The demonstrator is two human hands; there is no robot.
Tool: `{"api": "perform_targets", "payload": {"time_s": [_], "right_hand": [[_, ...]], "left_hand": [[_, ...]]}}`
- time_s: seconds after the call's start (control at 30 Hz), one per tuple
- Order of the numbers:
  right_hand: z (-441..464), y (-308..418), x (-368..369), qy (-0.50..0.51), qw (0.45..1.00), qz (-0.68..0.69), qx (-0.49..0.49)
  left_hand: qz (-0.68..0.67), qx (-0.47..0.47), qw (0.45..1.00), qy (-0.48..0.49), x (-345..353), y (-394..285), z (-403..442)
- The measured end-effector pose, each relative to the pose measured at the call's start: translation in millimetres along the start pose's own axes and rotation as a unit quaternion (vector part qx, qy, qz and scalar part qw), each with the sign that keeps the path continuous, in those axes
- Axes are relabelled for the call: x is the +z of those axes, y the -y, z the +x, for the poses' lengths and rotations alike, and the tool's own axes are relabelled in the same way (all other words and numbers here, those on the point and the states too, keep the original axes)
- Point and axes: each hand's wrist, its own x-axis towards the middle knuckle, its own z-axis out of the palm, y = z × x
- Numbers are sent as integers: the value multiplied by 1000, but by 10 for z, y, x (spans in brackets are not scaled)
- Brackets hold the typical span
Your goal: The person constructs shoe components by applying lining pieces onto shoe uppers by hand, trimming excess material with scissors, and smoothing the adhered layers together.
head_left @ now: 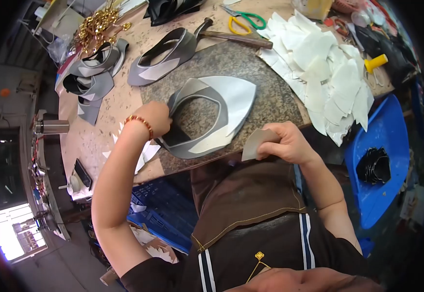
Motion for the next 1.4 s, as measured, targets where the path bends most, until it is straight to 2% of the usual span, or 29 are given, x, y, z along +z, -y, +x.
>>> {"api": "perform_targets", "payload": {"time_s": [0.03, 0.07, 0.13, 0.2, 0.23, 0.33, 0.37, 0.47, 0.5, 0.6, 0.67, 0.77, 0.87, 0.93, 0.97, 1.0, 1.03, 1.07, 1.13, 1.17, 1.27, 1.3, 1.4], "right_hand": [[48, 31, 66, 17, 999, -22, -35], [82, 93, 127, 33, 996, -42, -69], [132, 136, 186, 64, 979, -123, -146], [225, 164, 170, 92, 936, -247, -231], [248, 214, 147, 127, 945, -268, -141], [378, 179, 193, 46, 956, -283, -63], [446, 148, 188, 23, 953, -298, -54], [680, -8, 127, -55, 882, -440, -157], [770, 26, 180, -69, 899, -414, -120], [1065, -43, 291, -126, 904, -373, -167], [1162, -119, 303, -115, 917, -358, -133], [1120, -159, 264, -70, 928, -350, -109], [1036, -114, 266, -45, 907, -416, -48], [1043, -356, 189, -57, 894, -409, -174], [1012, -385, 155, -33, 891, -410, -193], [971, -302, 162, -8, 887, -412, -211], [942, -206, 138, 21, 875, -437, -205], [921, -197, 126, 9, 877, -430, -213], [888, -157, 134, -73, 886, -432, -153], [956, -184, 102, -113, 866, -463, -149], [1119, -88, 241, -169, 900, -394, -83], [1148, -8, 315, -152, 900, -404, -55], [1297, -244, 406, -125, 890, -421, -120]], "left_hand": [[-63, -9, 997, -39, 23, 25, -64], [-135, -2, 982, -129, 50, 40, -196], [-273, 12, 914, -301, 71, -83, -573], [-300, -1, 856, -420, 341, -343, -656], [-265, 66, 818, -507, 571, -373, -527], [-373, 2, 823, -428, 1040, -570, -194], [-363, -6, 825, -434, 1118, -636, -119], [-363, -11, 825, -433, 1206, -657, -11], [-365, -6, 823, -434, 1220, -643, 18], [-366, -12, 798, -478, 1217, -646, 66], [-427, -39, 796, -428, 1158, -615, 20], [-346, -77, 849, -392, 1050, -657, -89], [-324, -34, 848, -419, 1051, -596, -93], [-385, 28, 788, -479, 1116, -504, 2], [-415, 59, 755, -505, 1181, -461, 75], [-554, 51, 698, -451, 1224, -441, 139], [-595, 33, 683, -422, 1262, -445, 176], [-634, 15, 666, -393, 1286, -450, 195], [-544, 25, 704, -457, 1264, -544, 188], [-496, 31, 719, -486, 1248, -584, 185], [-460, 10, 738, -494, 1212, -627, 172], [-462, 12, 742, -486, 1222, -615, 173], [-449, 5, 744, -494, 1205, -612, 171]]}}
